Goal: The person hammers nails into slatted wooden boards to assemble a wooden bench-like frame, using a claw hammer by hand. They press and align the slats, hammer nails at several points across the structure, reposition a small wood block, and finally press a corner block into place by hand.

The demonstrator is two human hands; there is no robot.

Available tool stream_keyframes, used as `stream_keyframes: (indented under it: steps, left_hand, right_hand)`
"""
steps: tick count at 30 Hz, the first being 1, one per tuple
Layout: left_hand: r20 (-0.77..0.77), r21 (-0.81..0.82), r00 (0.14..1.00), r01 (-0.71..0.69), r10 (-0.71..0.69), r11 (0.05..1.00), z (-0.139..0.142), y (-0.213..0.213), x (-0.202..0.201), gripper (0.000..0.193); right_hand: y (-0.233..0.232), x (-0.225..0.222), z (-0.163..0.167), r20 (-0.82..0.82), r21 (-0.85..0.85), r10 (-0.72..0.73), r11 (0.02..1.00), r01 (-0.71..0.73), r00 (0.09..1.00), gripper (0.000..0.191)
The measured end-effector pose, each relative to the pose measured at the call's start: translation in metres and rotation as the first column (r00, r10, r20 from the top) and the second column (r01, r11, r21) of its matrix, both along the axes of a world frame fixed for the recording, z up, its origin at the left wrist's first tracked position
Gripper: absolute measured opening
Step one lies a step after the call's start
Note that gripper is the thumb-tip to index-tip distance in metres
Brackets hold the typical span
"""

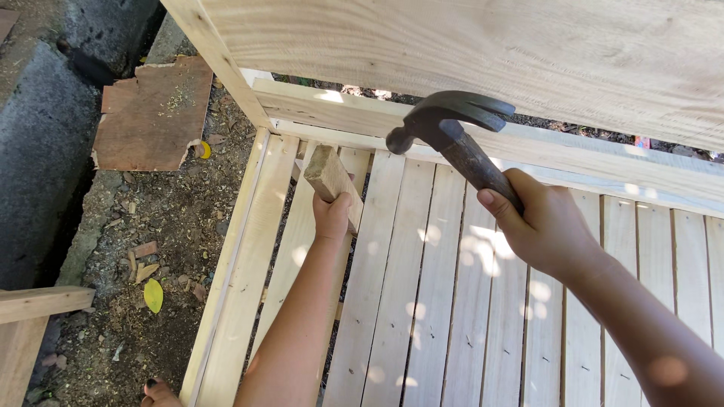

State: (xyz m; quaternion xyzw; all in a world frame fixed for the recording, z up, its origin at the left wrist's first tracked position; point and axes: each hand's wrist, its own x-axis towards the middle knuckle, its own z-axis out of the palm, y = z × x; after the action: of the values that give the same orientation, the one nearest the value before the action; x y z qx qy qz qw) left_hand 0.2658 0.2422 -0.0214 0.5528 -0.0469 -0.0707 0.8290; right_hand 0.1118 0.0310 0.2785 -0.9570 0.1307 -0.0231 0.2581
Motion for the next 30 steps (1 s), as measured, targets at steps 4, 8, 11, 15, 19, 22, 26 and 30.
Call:
stream_keyframes:
  steps: [4,8,11,15,19,22,26,30]
  left_hand:
    - [0.045,0.103,0.999,0.004,-0.009,0.995,-0.009,-0.010,-0.010,0.043]
    - [0.139,0.155,0.990,0.012,-0.033,0.988,-0.015,-0.012,-0.017,0.046]
    - [0.160,0.134,0.987,-0.008,-0.013,0.991,-0.014,-0.008,-0.023,0.047]
    - [0.319,0.103,0.947,0.001,-0.034,0.995,-0.016,-0.004,-0.029,0.052]
    - [0.155,0.210,0.986,0.020,-0.054,0.977,-0.024,-0.004,-0.028,0.044]
    - [0.155,0.173,0.988,-0.004,-0.024,0.985,-0.028,-0.006,-0.025,0.048]
    - [0.110,0.112,0.994,0.009,-0.022,0.994,-0.029,-0.005,-0.020,0.048]
    - [0.108,0.037,0.994,0.008,-0.012,0.999,-0.027,-0.005,-0.020,0.050]
  right_hand:
    - [0.001,0.005,0.009,-0.122,-0.053,-0.036,0.998,0.030,0.992,0.038]
    - [0.021,0.008,0.045,-0.037,-0.120,0.105,0.987,-0.109,0.994,0.039]
    - [0.051,0.025,0.045,-0.353,-0.152,0.143,0.966,-0.207,0.925,0.036]
    - [0.055,0.035,0.039,-0.362,-0.158,0.210,0.946,-0.282,0.908,0.039]
    - [0.028,0.026,0.046,-0.316,-0.187,0.100,0.968,-0.166,0.943,0.037]
    - [0.009,0.014,0.046,-0.224,-0.203,0.030,0.976,-0.077,0.974,0.030]
    - [-0.010,0.007,0.007,0.024,0.107,0.054,0.993,-0.057,0.998,0.026]
    - [-0.008,0.000,-0.075,-0.345,0.246,-0.090,0.952,0.183,0.934,0.025]
